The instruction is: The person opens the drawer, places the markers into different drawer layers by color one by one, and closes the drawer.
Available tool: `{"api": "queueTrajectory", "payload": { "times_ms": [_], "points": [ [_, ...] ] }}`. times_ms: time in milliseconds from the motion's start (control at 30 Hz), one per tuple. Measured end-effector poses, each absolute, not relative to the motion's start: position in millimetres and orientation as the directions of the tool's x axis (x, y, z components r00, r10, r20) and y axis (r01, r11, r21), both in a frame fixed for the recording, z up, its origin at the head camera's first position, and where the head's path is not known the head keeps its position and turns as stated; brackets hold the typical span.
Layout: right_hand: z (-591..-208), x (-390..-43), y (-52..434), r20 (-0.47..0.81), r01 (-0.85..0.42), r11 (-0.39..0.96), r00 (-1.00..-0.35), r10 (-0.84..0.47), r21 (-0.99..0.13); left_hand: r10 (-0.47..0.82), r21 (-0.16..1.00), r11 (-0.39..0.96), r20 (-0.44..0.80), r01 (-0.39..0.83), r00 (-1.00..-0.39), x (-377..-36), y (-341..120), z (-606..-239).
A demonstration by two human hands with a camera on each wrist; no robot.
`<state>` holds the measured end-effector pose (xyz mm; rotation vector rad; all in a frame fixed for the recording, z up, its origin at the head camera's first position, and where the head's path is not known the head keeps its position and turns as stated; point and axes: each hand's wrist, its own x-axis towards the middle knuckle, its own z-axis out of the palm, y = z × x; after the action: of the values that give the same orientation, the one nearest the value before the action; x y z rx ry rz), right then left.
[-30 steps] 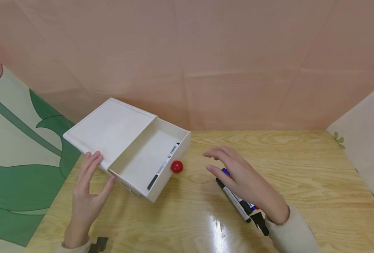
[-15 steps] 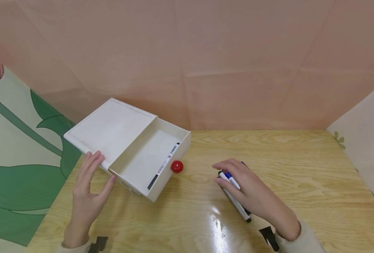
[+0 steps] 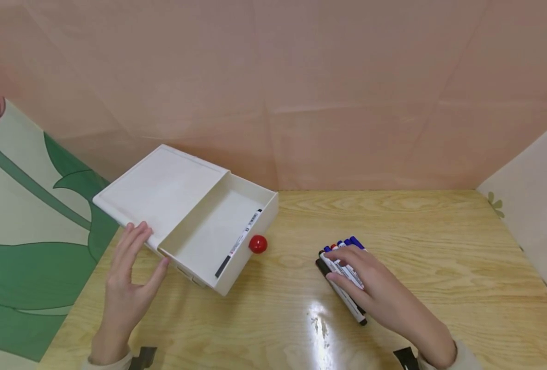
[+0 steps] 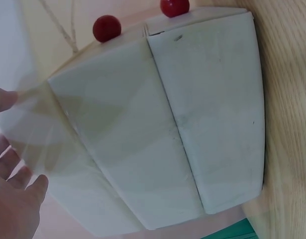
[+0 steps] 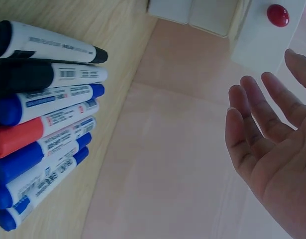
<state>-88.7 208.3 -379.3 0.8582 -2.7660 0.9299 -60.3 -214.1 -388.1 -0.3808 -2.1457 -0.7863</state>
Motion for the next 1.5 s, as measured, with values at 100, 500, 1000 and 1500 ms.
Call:
{"api": "queueTrajectory", "payload": {
  "times_ms": [100, 500, 1000, 1500],
  "points": [
    [-382, -86, 210, 0.254, -0.53, 0.664, -0.844, -0.472, -0.528, 0.014, 0.396, 0.768, 0.775, 0.503, -0.632, -60, -214, -387],
    [-394, -82, 221, 0.198, -0.468, 0.667, -0.875, -0.442, -0.58, 0.027, 0.384, 0.774, 0.775, 0.504, -0.631, -56, -215, -383],
    [-412, -77, 231, 0.246, -0.499, 0.685, -0.864, -0.439, -0.531, 0.06, 0.348, 0.758, 0.806, 0.552, -0.589, -56, -215, -384],
    [-430, -69, 237, 0.235, -0.482, 0.674, -0.873, -0.428, -0.56, 0.073, 0.35, 0.735, 0.81, 0.581, -0.581, -58, -219, -382]
  ]
}}
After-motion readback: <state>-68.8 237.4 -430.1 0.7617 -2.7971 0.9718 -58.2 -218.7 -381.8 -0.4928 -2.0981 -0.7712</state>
